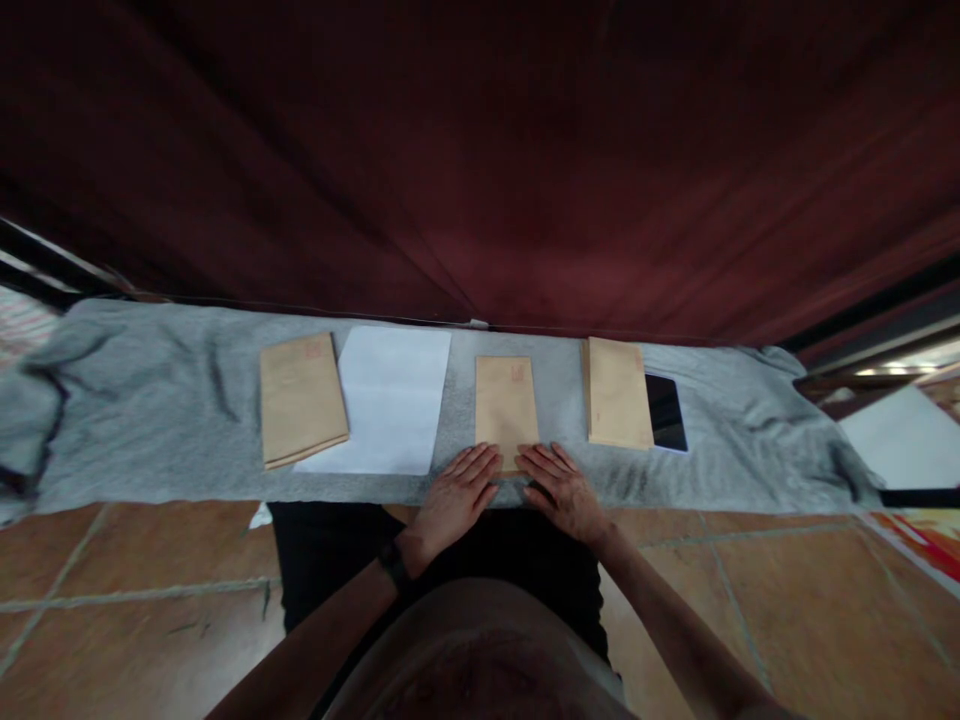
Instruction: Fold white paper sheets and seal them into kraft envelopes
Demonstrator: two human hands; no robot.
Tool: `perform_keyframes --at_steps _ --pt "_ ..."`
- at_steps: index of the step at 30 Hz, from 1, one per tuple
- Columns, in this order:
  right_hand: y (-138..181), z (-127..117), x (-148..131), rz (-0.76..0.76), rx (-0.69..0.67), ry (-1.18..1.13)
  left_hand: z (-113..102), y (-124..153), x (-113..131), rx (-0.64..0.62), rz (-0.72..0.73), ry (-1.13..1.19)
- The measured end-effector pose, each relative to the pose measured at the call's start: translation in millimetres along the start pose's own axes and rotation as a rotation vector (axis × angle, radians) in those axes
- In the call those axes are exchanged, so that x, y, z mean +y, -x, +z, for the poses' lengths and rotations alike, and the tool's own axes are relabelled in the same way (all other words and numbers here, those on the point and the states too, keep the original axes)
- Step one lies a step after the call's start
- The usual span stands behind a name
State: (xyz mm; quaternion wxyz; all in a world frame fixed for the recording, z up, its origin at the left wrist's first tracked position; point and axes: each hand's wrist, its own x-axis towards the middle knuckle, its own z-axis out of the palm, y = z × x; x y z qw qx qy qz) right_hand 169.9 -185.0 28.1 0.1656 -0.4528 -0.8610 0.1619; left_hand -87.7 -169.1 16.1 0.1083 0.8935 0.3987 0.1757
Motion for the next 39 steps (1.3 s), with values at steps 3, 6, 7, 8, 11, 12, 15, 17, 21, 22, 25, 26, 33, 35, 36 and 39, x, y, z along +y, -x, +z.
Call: perform_keyframes --at_steps 3,6,7,8,11,12,15,17,21,22,25,26,33,35,36,39 --pt "3 2 -1 0.009 -0.008 -0.012 -1 3 4 0.003 -0.002 0.028" --pt "4 2 -1 0.01 -0.017 -0.033 -6 3 6 -0.006 -0.002 0.066" --pt "4 2 0 0.011 -0.015 -0.04 -7 1 5 -0.004 -0.006 0.08" --pt "4 2 0 0.014 -0.01 -0.046 -9 -2 3 0.002 -0.014 0.093" --pt "4 3 1 0.02 0.002 -0.054 -12 -22 -6 0.035 -0.024 0.114" --pt "4 3 1 0.017 0.003 -0.055 -12 -31 -11 0.042 -0.014 0.111" --pt "4 4 1 0.006 0.002 -0.05 -8 -61 -23 0.048 -0.006 0.076" --pt "4 4 1 0.005 0.002 -0.042 -2 -80 -29 0.022 0.008 0.042" --pt "5 6 2 0.003 0.01 -0.035 10 -105 -34 -0.06 0.044 -0.018" --pt "5 7 3 -0.001 0.017 -0.036 13 -107 -33 -0.078 0.052 -0.027" --pt "6 10 5 -0.015 0.036 -0.037 19 -107 -31 -0.116 0.091 -0.042" --pt "6 11 5 -0.017 0.038 -0.036 19 -105 -30 -0.122 0.107 -0.043" --pt "5 13 5 -0.019 0.059 -0.023 12 -84 -24 -0.116 0.192 -0.019" --pt "6 13 5 -0.024 0.064 -0.019 10 -79 -21 -0.122 0.204 -0.021" --pt "6 13 5 -0.025 0.069 -0.017 9 -76 -20 -0.125 0.209 -0.022" --pt "6 14 5 -0.027 0.081 -0.018 8 -68 -18 -0.132 0.22 -0.026"
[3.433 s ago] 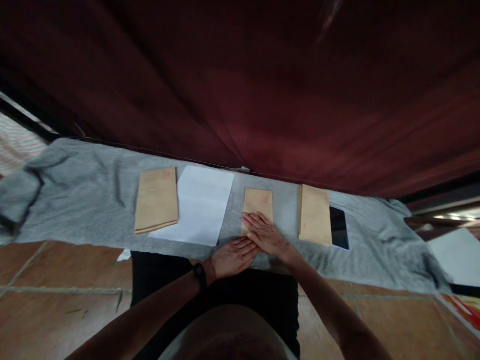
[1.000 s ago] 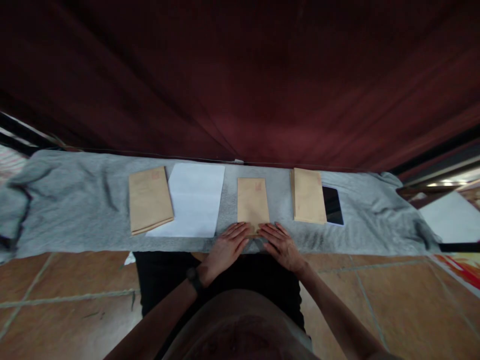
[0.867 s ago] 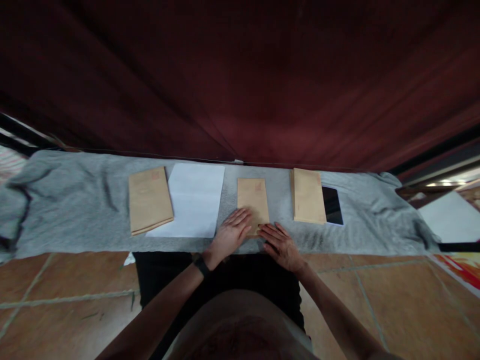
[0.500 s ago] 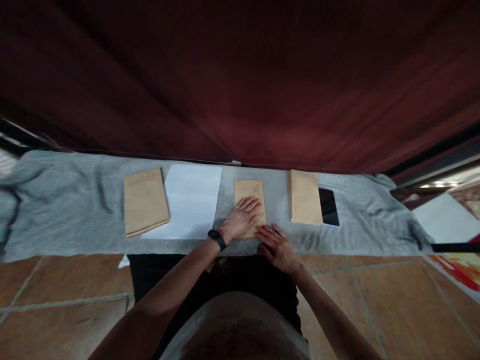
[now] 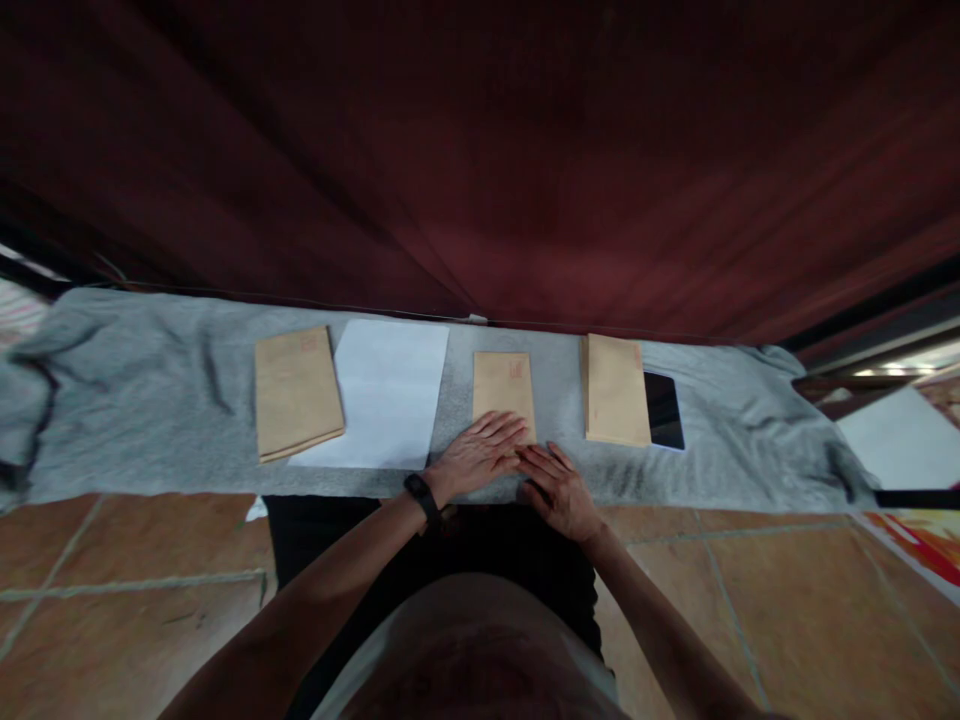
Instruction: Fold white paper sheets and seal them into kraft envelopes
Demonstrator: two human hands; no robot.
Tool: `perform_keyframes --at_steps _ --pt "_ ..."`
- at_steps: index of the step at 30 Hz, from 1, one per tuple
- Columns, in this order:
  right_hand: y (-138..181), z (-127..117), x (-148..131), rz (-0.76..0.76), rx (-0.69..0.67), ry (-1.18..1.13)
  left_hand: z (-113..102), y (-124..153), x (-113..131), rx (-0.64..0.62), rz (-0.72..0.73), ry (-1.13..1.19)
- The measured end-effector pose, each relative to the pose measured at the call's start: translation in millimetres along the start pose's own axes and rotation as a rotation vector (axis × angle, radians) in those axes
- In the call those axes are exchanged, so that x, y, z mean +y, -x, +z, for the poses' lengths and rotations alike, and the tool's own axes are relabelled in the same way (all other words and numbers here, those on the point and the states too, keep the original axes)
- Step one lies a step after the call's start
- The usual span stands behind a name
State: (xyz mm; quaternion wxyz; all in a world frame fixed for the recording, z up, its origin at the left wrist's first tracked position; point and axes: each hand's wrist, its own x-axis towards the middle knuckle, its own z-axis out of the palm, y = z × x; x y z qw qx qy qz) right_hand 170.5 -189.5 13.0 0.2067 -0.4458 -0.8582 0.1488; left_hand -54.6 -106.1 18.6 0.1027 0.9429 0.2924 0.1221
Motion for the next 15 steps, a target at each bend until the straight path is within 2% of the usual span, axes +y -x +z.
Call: perform_keyframes --at_steps 15 --pt "-1 -3 -2 -0.003 -0.004 -0.004 -5 25 12 -0.038 -0.008 0.019"
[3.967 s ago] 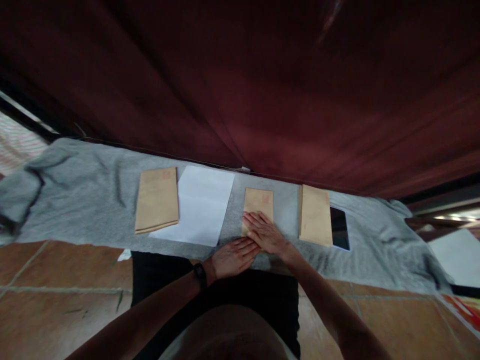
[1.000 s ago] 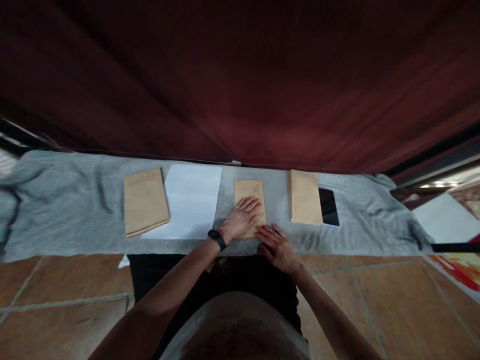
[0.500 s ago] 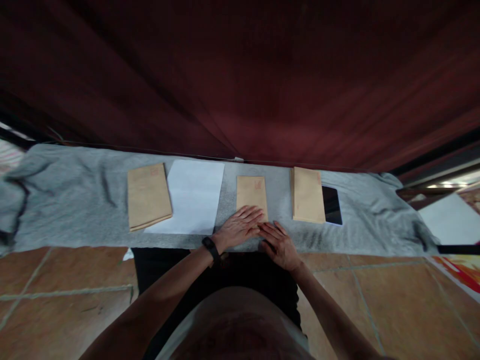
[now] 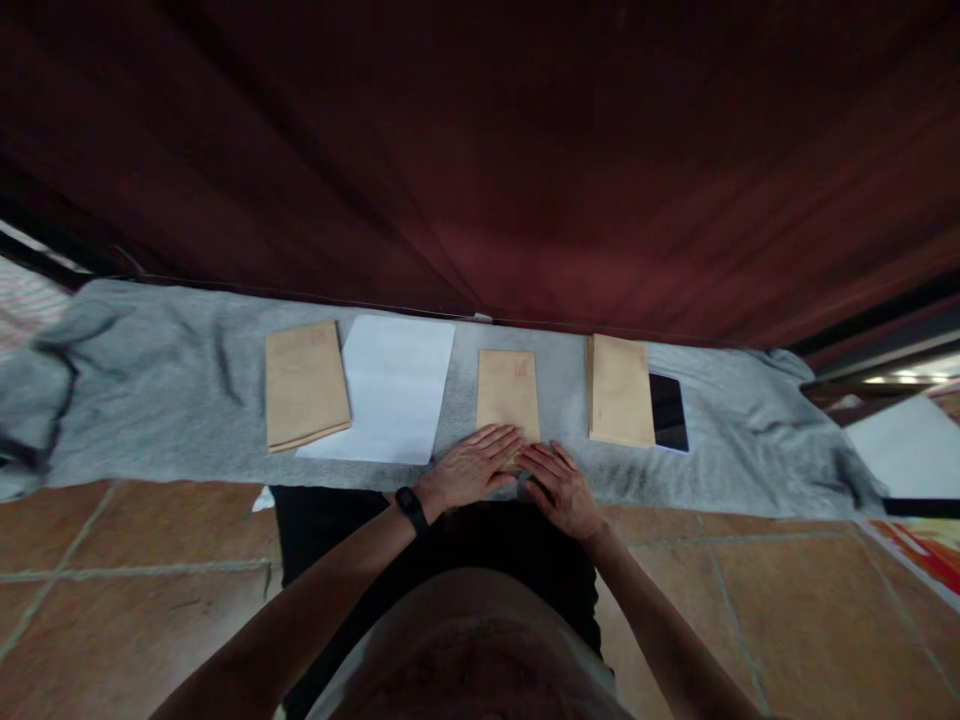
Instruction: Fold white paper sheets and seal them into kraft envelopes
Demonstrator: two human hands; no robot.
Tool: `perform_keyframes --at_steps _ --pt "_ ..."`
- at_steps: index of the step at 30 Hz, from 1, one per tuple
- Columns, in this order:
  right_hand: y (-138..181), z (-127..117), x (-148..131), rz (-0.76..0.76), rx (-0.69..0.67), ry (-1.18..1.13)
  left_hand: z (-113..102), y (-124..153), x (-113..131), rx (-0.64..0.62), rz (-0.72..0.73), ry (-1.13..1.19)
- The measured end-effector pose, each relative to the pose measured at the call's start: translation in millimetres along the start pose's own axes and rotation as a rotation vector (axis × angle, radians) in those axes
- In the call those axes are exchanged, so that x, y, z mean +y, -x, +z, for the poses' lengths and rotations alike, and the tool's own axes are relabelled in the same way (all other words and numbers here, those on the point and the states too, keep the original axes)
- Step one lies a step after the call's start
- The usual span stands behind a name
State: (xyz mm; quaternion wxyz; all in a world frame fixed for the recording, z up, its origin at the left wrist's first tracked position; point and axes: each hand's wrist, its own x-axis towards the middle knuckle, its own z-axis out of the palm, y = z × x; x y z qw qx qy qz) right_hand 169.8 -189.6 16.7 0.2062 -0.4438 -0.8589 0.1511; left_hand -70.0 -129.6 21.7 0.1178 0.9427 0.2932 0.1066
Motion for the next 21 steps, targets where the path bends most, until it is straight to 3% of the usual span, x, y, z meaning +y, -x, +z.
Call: perform_keyframes --at_steps 14,21 --pt "-2 -4 1 0.029 0.0 -0.056 5 22 6 0.135 -0.018 0.02" --pt "-18 -2 6 0.09 0.097 -0.069 2 22 6 0.168 0.003 0.036"
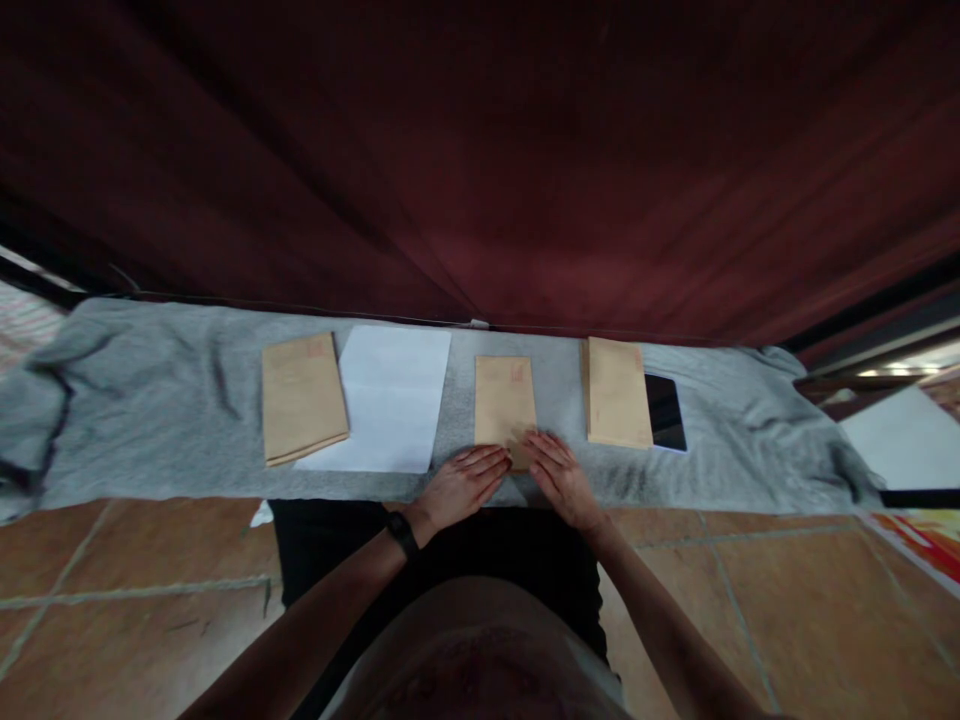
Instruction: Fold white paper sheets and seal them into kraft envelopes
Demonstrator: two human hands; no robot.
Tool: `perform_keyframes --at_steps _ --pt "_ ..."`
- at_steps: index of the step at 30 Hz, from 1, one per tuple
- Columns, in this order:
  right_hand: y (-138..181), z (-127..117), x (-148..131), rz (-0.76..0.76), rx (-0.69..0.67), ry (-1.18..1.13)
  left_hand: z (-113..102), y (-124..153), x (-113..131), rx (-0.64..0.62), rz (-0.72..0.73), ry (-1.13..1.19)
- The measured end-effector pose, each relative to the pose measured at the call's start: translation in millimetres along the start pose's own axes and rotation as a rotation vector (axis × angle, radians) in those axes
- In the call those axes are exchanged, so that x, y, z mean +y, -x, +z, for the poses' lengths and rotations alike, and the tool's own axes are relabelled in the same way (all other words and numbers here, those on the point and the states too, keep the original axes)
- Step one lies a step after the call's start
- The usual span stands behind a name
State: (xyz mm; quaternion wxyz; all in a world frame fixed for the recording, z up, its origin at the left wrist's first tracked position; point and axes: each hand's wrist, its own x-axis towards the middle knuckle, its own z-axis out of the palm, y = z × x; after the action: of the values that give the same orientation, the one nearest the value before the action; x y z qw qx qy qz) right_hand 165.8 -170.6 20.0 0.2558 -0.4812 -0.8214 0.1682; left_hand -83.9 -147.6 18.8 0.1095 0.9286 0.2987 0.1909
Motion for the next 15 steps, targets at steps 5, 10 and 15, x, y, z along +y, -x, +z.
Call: perform_keyframes --at_steps 5,10,15 --pt "-6 6 2 0.006 -0.046 0.07 -1 -1 -1 0.025 -0.012 0.033" --pt "1 4 -2 -0.026 -0.107 0.077 2 1 -2 0.052 -0.022 0.052" --pt "6 -1 -8 -0.033 -0.122 0.063 1 1 0 0.065 -0.05 0.059"
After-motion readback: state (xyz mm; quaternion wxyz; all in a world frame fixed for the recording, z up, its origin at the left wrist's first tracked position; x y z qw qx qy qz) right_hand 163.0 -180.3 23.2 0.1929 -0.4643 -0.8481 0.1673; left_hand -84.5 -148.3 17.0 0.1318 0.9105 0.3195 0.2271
